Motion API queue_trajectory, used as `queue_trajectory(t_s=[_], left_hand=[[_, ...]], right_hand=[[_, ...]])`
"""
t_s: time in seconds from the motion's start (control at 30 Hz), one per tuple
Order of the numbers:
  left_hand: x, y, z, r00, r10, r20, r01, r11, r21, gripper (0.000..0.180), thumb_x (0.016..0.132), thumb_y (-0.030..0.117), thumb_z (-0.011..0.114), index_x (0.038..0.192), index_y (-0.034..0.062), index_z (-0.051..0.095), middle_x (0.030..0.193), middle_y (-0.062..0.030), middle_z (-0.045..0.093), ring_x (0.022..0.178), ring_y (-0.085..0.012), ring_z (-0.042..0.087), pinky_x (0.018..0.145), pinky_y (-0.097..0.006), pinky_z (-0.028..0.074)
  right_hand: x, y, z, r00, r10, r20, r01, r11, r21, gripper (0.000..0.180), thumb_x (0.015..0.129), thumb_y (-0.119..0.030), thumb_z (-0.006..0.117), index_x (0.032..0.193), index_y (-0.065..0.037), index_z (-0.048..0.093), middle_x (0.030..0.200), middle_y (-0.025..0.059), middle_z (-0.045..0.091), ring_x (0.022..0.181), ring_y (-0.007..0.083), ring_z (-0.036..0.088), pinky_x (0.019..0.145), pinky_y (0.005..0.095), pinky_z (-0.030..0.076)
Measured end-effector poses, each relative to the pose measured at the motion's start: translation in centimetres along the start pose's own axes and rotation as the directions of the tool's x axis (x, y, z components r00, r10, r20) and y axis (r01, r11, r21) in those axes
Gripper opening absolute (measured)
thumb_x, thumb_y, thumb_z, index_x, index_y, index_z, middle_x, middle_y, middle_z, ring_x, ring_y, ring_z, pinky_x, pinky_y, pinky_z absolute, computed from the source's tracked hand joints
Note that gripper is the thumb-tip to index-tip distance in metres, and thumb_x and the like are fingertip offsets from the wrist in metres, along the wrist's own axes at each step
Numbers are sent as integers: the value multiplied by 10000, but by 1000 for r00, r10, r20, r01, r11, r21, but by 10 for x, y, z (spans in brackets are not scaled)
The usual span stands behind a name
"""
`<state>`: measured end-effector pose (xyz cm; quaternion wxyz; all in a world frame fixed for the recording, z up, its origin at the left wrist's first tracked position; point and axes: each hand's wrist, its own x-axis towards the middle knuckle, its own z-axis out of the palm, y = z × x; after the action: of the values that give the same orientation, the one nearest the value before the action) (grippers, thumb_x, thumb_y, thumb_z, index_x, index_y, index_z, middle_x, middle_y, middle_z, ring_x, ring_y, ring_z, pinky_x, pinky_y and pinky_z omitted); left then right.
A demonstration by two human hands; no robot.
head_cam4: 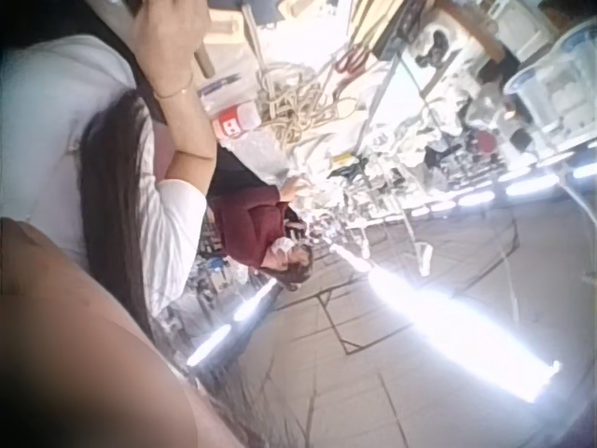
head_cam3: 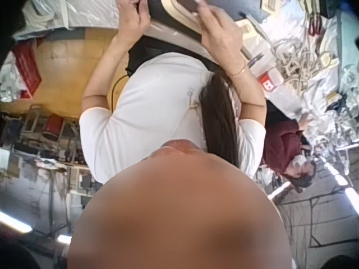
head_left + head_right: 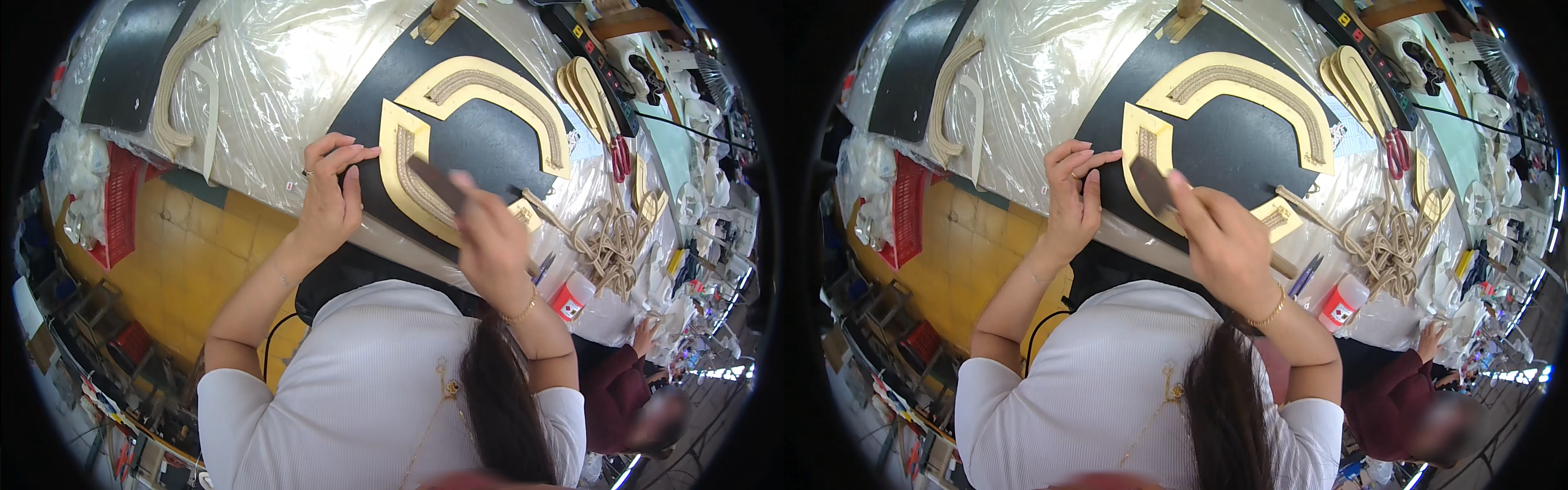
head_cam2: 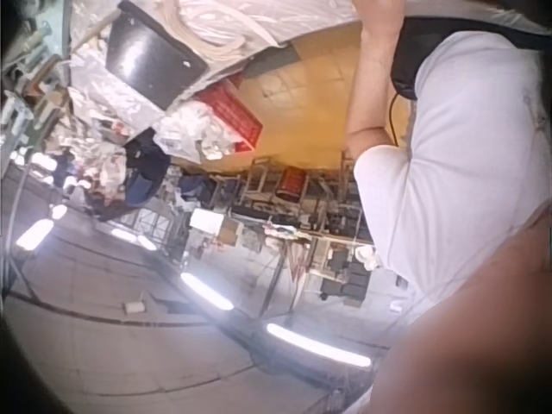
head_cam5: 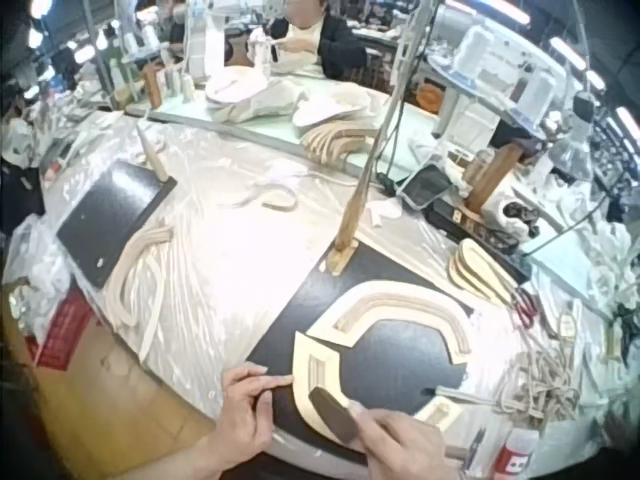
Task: The person assembles a curved wooden component by gluing a rope into a groove, trimming excess rope, and securing it with a hammer and adhesive strips. The person uses scissors, a hammer, and a glue bottle to complete the assembly.
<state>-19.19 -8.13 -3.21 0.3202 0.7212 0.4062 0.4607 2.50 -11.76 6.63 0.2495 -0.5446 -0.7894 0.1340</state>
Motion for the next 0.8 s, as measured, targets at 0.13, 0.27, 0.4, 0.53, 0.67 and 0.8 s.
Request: queue_trajectory(t_s=[0.13,0.27,0.4,0.53,0.67,0.8], left_hand=[[4,2,4,996,-85,-40,81,993,-85,487,877,-135,514,1330,4,402,1275,-175,560,1218,-332,493,1021,-431,426],[12,11,0,999,-42,-11,43,989,139,447,896,-82,542,1327,23,489,1330,-177,537,1223,-356,521,1046,-428,410],[19,16,2,990,-110,90,80,953,291,373,899,-7,597,1254,93,648,1376,-183,519,1241,-370,518,1070,-444,380],[22,12,6,983,-48,176,-27,916,401,311,906,85,645,1209,121,705,1377,-152,539,1329,-351,482,1086,-502,353],[20,11,7,982,-66,179,-17,905,426,292,917,130,652,1204,118,706,1375,-143,547,1343,-352,474,1102,-500,337],[20,13,9,980,-81,180,-8,896,444,293,921,173,664,1206,115,705,1384,-143,541,1349,-352,468,1119,-505,318]], right_hand=[[-5,6,-1,982,51,181,-24,989,-145,547,793,-43,689,1328,-146,647,897,51,672,704,210,665,585,310,528],[-8,6,-4,963,-96,-251,116,991,67,555,783,-35,679,1326,-141,647,883,50,660,694,196,659,585,310,529],[-6,7,-2,961,11,278,14,996,-87,597,749,10,697,1327,-127,642,852,61,643,666,203,632,577,304,516],[-13,8,-6,998,-65,-26,67,995,73,588,783,-16,658,1356,-144,617,819,50,598,653,201,614,573,319,520],[-20,10,-10,968,2,253,25,994,-105,577,792,-25,669,1354,-143,616,833,59,617,667,202,631,573,318,521],[-26,9,-16,999,-50,-20,50,999,13,625,778,-46,653,1386,-175,586,804,45,579,659,202,618,569,331,523]])
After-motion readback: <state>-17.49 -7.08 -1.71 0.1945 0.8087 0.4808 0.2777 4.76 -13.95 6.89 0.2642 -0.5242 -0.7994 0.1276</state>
